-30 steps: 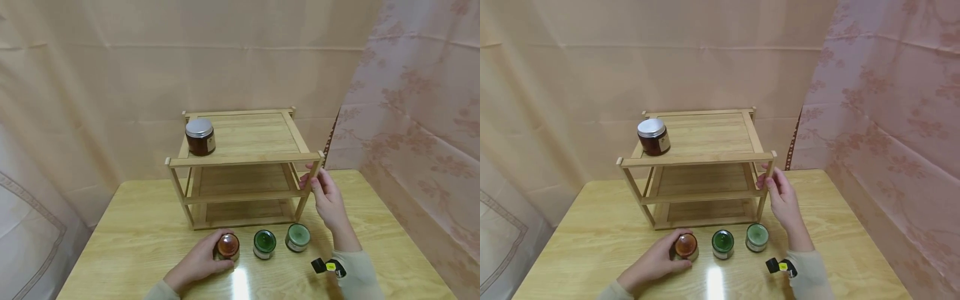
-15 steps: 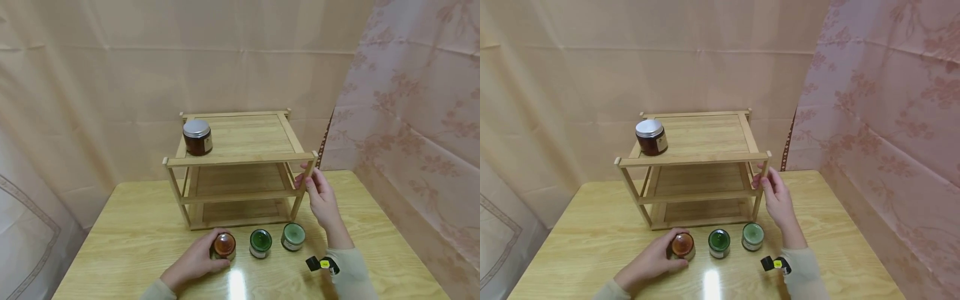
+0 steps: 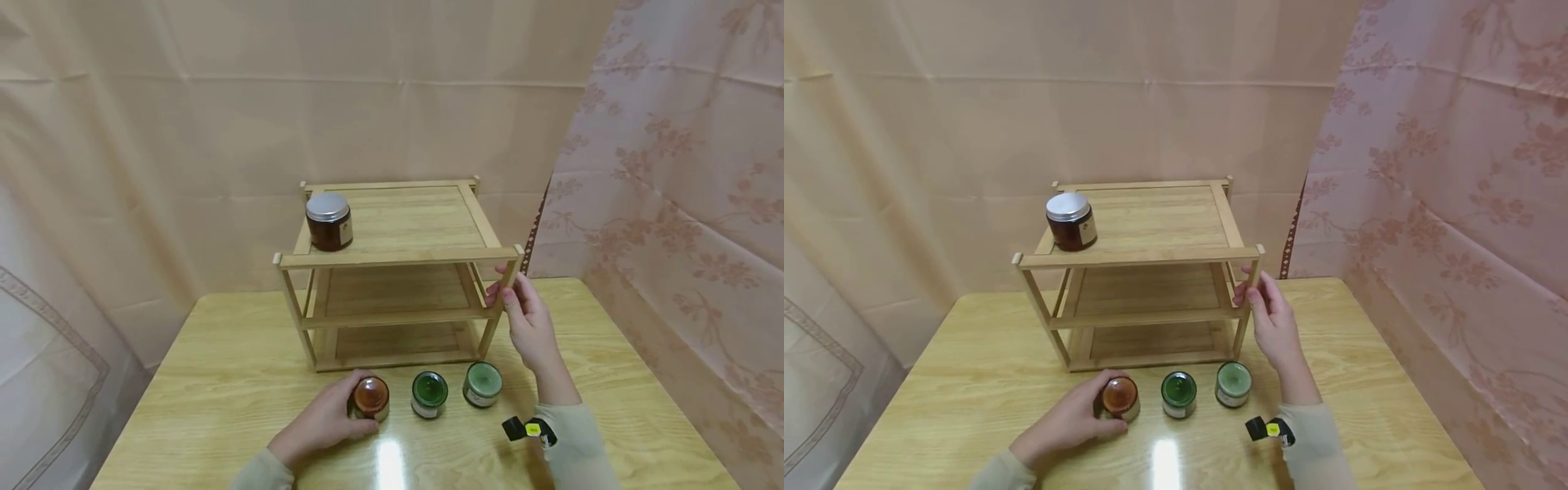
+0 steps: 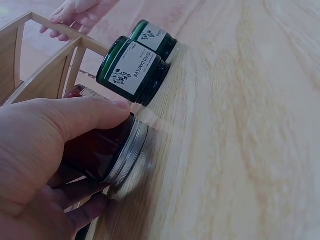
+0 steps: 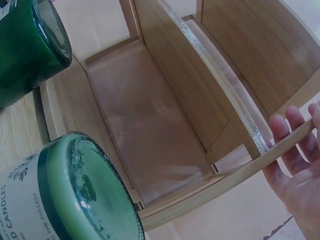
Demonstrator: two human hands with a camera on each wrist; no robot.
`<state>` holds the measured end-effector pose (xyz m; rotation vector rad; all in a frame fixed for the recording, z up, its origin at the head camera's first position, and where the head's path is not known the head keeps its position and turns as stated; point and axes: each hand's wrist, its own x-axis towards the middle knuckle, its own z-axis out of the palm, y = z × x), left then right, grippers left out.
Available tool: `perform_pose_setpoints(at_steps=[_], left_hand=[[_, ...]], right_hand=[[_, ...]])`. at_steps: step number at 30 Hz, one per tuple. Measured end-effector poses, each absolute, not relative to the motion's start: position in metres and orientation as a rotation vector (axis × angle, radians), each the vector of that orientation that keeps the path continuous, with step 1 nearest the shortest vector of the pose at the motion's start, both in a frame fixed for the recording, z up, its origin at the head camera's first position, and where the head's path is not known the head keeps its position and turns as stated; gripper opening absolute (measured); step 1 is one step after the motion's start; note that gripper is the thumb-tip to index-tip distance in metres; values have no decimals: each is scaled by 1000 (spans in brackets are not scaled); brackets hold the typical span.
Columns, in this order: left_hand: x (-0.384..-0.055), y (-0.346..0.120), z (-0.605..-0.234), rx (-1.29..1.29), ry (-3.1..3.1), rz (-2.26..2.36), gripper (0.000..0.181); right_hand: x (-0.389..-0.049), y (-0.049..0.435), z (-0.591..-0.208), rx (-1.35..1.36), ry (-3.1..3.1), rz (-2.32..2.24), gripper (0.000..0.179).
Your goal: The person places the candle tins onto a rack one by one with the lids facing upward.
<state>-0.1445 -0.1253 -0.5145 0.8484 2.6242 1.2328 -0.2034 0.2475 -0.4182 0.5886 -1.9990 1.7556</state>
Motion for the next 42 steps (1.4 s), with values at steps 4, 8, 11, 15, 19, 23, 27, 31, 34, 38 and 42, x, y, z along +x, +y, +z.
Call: perform_pose_setpoints(at_steps=[4, 8, 11, 15, 19, 23, 27, 31, 34, 38, 42], left_hand=[[-144, -125, -514, 826, 2618, 1240, 74], [-144, -125, -512, 791, 2610, 1260, 72], [-144, -127, -510, 747, 2586, 1292, 71], [-145, -131, -504, 695, 2507, 1372, 69], [-147, -136, -496, 693, 2501, 1396, 65], [-148, -139, -489, 705, 2558, 1355, 66], [-147, -142, -482, 702, 2594, 1325, 67], [-147, -147, -476, 689, 2591, 1341, 66], [-145, -150, -473, 665, 2602, 1346, 67], [-142, -155, -467, 622, 2634, 1346, 68], [-141, -161, -463, 603, 2649, 1365, 68]], right_hand=[[-204, 248, -419, 586, -2001, 1756, 37], [-204, 249, -420, 579, -2006, 1751, 37], [-205, 249, -421, 575, -2004, 1754, 37], [-206, 248, -421, 575, -1992, 1778, 37], [-207, 246, -421, 574, -1986, 1790, 37], [-206, 247, -422, 556, -1999, 1778, 37], [-205, 248, -421, 557, -1999, 1781, 37], [-204, 248, -420, 561, -1996, 1783, 37], [-205, 248, -420, 557, -2002, 1776, 37], [-205, 248, -421, 554, -2005, 1775, 37], [-205, 249, -421, 548, -2009, 1769, 37]])
